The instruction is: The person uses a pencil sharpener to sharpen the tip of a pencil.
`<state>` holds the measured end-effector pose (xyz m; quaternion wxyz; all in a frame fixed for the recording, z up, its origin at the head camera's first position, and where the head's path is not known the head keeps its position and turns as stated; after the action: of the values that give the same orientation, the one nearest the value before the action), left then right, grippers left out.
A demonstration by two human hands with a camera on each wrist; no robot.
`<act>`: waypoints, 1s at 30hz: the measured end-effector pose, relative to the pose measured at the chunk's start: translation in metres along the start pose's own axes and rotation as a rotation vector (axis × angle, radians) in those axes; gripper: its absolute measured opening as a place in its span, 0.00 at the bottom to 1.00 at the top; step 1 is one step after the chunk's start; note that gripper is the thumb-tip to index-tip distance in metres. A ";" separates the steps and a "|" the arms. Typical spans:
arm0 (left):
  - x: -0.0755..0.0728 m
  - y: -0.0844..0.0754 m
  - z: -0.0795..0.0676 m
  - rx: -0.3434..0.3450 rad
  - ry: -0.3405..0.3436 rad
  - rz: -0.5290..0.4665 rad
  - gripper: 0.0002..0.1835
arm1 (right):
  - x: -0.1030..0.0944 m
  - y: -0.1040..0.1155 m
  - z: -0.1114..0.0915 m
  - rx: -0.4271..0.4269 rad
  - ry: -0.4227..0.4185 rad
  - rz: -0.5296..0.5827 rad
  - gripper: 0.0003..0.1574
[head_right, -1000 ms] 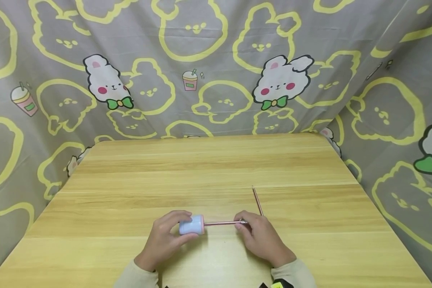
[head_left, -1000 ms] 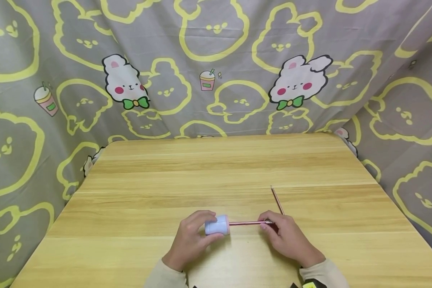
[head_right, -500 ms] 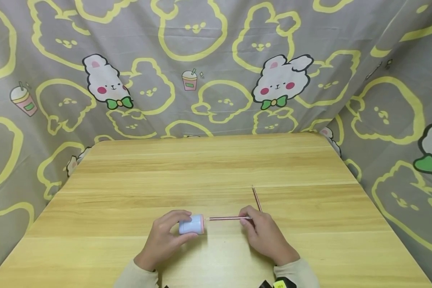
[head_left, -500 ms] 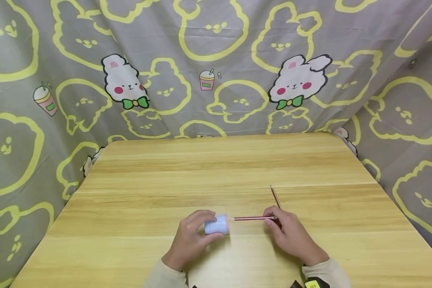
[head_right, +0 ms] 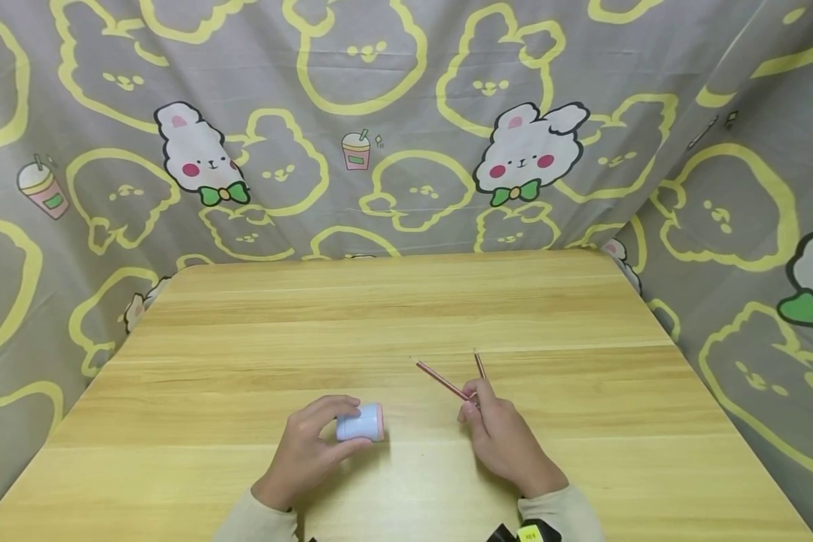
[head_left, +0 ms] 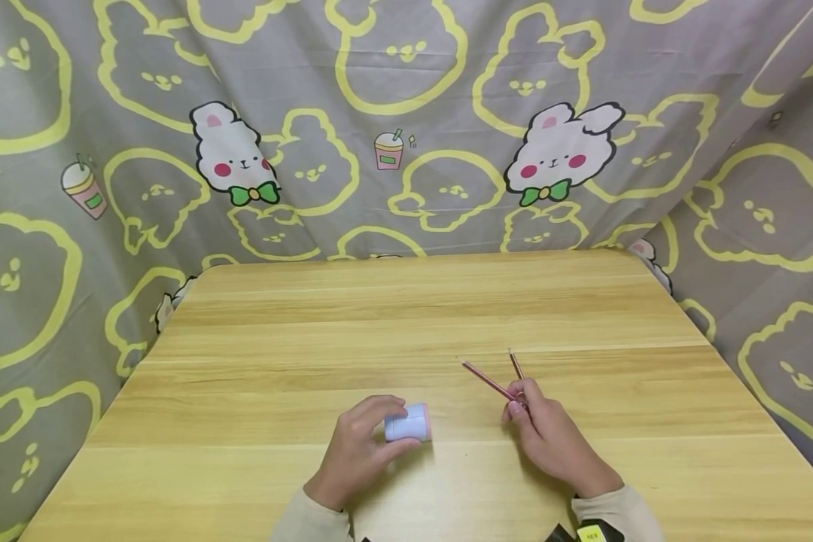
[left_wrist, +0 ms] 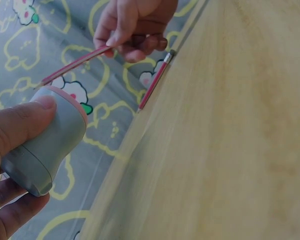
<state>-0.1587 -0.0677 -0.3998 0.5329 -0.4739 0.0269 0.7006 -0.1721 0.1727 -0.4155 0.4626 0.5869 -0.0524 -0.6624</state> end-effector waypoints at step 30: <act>0.000 -0.001 0.000 0.007 0.000 -0.009 0.19 | -0.043 -0.026 -0.011 0.231 -0.229 -0.084 0.09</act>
<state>-0.1578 -0.0673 -0.3996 0.5376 -0.4721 0.0272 0.6981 -0.1823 0.2215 -0.4037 0.3549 0.5584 -0.1561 -0.7334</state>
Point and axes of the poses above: each hand's wrist, its own z-axis towards the middle knuckle, its own x-axis out of the palm, y = z × x, the point moved 8 cm from there along z, towards the middle knuckle, and after that the axes turned 13 degrees about y, right-handed, at the moved point
